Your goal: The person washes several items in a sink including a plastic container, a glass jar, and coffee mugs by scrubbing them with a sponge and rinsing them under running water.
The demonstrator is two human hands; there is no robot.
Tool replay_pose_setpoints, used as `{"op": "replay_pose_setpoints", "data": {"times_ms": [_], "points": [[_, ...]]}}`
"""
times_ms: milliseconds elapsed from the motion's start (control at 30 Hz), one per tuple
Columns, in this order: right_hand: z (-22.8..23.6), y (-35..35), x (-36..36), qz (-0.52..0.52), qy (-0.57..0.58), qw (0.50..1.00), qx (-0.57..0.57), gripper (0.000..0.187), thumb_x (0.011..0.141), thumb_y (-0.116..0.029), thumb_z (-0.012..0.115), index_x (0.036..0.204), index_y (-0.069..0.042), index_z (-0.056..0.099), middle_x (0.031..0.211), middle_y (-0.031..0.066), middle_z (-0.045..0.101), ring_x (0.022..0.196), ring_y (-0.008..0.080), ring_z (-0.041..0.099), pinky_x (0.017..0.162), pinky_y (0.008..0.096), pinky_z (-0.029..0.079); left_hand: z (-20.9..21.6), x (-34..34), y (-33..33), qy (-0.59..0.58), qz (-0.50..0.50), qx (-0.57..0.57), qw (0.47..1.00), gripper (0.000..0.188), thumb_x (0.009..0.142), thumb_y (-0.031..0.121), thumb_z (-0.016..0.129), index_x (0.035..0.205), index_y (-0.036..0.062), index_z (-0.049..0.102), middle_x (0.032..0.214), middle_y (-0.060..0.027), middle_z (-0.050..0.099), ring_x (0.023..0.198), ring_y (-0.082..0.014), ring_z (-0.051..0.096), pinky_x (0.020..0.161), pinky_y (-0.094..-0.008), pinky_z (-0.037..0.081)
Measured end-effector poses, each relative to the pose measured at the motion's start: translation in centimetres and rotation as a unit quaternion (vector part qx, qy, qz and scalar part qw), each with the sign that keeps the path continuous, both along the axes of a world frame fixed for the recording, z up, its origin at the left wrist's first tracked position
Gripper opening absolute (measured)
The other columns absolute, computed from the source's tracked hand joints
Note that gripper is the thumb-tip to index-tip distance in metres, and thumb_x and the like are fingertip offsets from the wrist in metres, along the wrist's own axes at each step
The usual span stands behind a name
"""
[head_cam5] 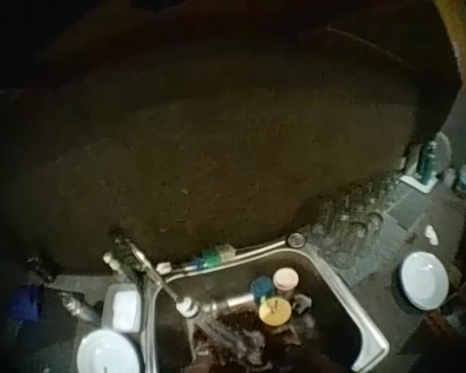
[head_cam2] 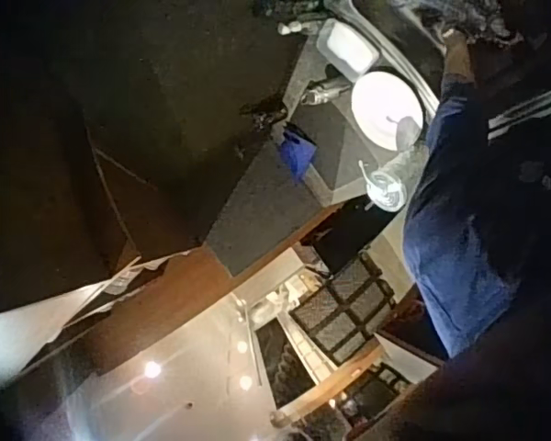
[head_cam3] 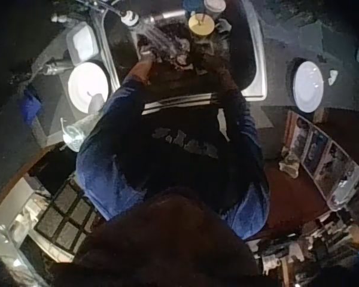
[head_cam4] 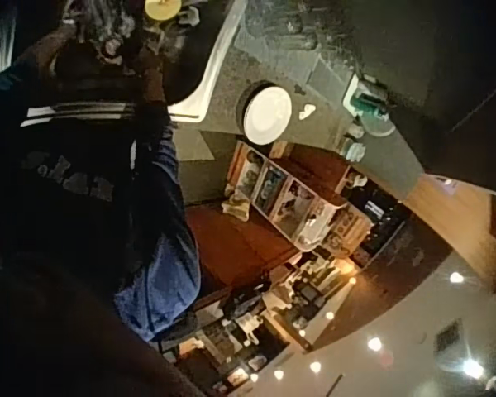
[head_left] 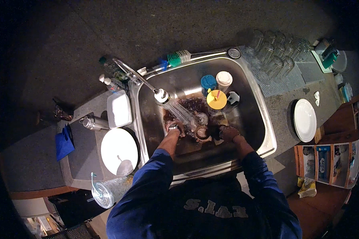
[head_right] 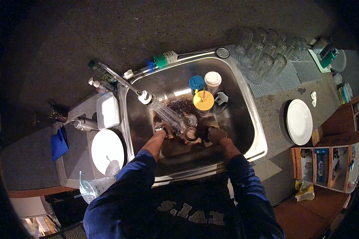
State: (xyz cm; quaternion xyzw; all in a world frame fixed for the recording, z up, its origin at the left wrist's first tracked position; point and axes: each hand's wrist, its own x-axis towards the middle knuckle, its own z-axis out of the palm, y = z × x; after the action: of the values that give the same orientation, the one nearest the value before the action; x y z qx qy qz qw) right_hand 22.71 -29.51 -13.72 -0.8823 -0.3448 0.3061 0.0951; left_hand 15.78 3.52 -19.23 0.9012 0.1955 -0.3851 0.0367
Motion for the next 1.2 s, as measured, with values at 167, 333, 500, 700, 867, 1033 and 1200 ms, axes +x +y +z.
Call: {"op": "replay_pose_setpoints", "data": {"times_ms": [167,333,500,700,867,1033,1200], "points": [[0.6,0.7,-0.1,-0.008,0.03,0.999,-0.019,0.041,0.087,-0.038,0.058,0.115,-0.008,0.055,0.117,0.0215,0.062,0.107,0.0394,0.06,0.092,0.049,0.047,-3.4,1.3,2.7,0.042,0.02,0.054,0.997,0.055,0.058,0.039,0.081,0.105,0.0109,0.072,0.115,-0.0151,0.065,0.105,-0.0316,0.064,0.075,-0.0532,0.055],[-1.0,0.1,0.4,-0.002,0.003,1.0,0.017,0.041,0.087,-0.038,0.058,0.115,-0.009,0.057,0.116,0.0215,0.062,0.106,0.0401,0.06,0.091,0.0498,0.047,-1.9,2.2,0.3,-0.097,-0.094,-0.009,0.991,0.06,0.076,0.051,0.067,0.12,0.011,0.058,0.123,-0.0134,0.058,0.117,-0.0324,0.054,0.094,-0.0482,0.045],[0.3,0.3,-0.6,-0.029,-0.055,0.998,0.019,0.043,0.084,-0.035,0.062,0.118,-0.01,0.057,0.113,0.0209,0.064,0.104,0.0389,0.061,0.09,0.0497,0.047,-4.9,-0.2,-0.4,-0.284,0.096,-0.097,0.949,0.076,0.081,0.034,0.068,0.14,0.0042,0.032,0.141,-0.0176,0.042,0.13,-0.0366,0.04,0.107,-0.0411,0.036],[-3.2,-0.5,0.6,0.047,-0.031,0.998,0.004,0.043,0.083,-0.036,0.064,0.117,-0.01,0.058,0.111,0.0188,0.065,0.104,0.0382,0.062,0.09,0.0493,0.048,-7.7,0.0,-0.8,-0.317,-0.024,0.087,0.944,0.078,0.086,0.033,0.06,0.15,0.0075,0.024,0.153,-0.0205,0.026,0.14,-0.0411,0.027,0.116,-0.0512,0.021],[3.2,1.5,0.1,0.003,0.005,1.0,0.019,0.047,0.083,-0.036,0.065,0.121,-0.01,0.058,0.115,0.0182,0.064,0.107,0.0365,0.061,0.092,0.0478,0.048,1.4,0.7,-5.5,-0.286,-0.256,0.007,0.923,0.059,0.089,0.011,0.047,0.145,0.005,0.034,0.153,-0.0165,0.028,0.139,-0.0339,0.031,0.113,-0.047,0.028],[4.7,1.5,-0.2,0.109,-0.008,0.994,-0.021,0.056,0.081,-0.038,0.067,0.128,-0.011,0.055,0.121,0.0186,0.061,0.112,0.0358,0.059,0.094,0.0462,0.047,-9.4,4.3,-6.3,-0.399,-0.139,-0.112,0.899,0.078,0.074,0.018,0.064,0.146,0.0304,0.037,0.14,-0.0136,0.044,0.119,-0.0337,0.052,0.094,-0.0424,0.049],[2.8,0.6,-0.6,0.063,0.039,0.997,-0.016,0.063,0.077,-0.048,0.07,0.123,-0.006,0.057,0.122,0.0201,0.06,0.115,0.0391,0.057,0.096,0.0479,0.047,-8.0,6.2,-6.1,-0.251,-0.166,-0.058,0.952,0.079,0.068,0.022,0.075,0.139,0.0336,0.042,0.13,-0.0081,0.042,0.103,-0.0342,0.059,0.08,-0.0454,0.053]]}}
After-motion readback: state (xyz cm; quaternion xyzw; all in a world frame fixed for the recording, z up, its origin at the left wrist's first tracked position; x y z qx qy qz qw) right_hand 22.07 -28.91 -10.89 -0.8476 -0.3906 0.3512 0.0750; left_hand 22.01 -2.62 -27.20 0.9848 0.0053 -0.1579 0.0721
